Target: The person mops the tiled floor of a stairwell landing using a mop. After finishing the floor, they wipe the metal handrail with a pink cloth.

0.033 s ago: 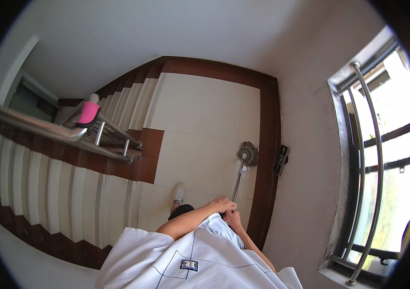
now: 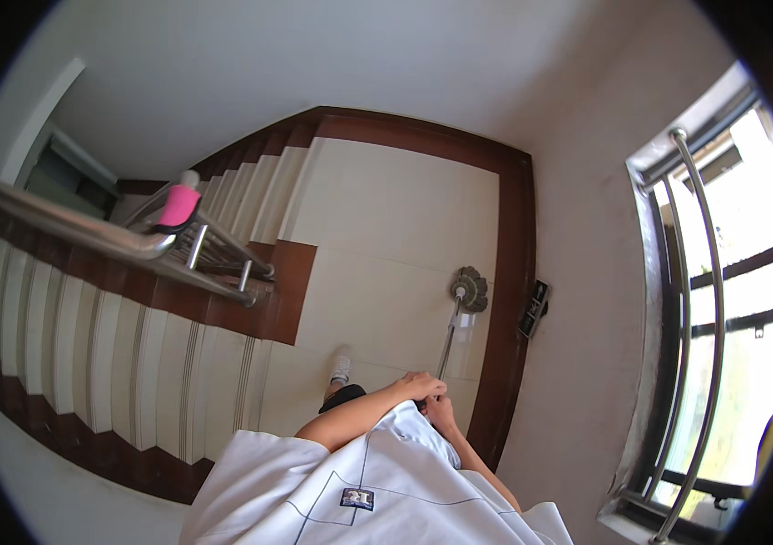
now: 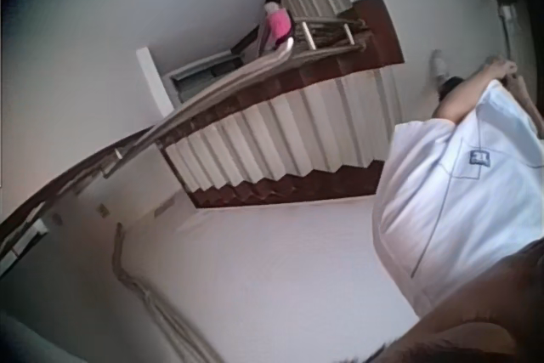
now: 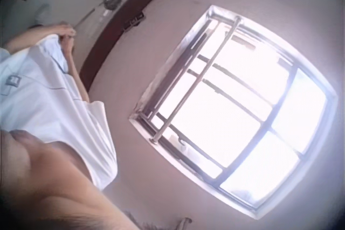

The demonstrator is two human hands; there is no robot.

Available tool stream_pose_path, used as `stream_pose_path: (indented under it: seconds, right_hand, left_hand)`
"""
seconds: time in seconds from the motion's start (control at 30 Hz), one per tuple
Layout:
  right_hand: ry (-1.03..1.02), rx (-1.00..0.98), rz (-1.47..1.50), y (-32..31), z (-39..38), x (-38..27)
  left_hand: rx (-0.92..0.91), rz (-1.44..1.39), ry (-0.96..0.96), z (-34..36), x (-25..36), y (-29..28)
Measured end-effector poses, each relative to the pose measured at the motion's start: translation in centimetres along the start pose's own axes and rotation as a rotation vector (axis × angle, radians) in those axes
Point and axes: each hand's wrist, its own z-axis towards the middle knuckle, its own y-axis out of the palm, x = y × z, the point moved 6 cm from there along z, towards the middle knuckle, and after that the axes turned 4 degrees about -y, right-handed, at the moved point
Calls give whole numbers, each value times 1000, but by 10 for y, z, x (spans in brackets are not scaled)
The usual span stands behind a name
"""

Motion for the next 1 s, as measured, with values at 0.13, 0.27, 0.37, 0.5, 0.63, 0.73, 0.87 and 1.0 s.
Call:
stream_pose_path:
  seconds: [0.13, 0.27, 0.37, 0.5, 0.63, 0.73, 0.87, 1.0]
  right_hand:
    - [-12, -70, -146, 45, 5, -49]
    - [-213, -181, -333, 88, 31, -53]
    - [-379, -214, -550, 110, 40, -51]
    - [-260, -211, -508, 107, 16, -56]
    - [-151, -99, -482, 78, -19, -35]
    - [6, -2, -463, 58, -45, 5]
    - [142, 177, -252, 36, -99, 25]
    - [249, 291, -38, 16, -132, 55]
  left_hand:
    - [122, 36, -90, -27, -48, -37]
    - [153, 30, -208, -58, -87, -69]
    - [70, -16, -281, -71, -118, -82]
    - [-146, 164, -411, -57, -163, -64]
    - [-571, 266, -475, -45, -134, -12]
    - [-742, 328, -546, -33, -93, 16]
    - [-798, 432, -240, -35, -21, 40]
    - [-541, 471, -80, 1, -17, 93]
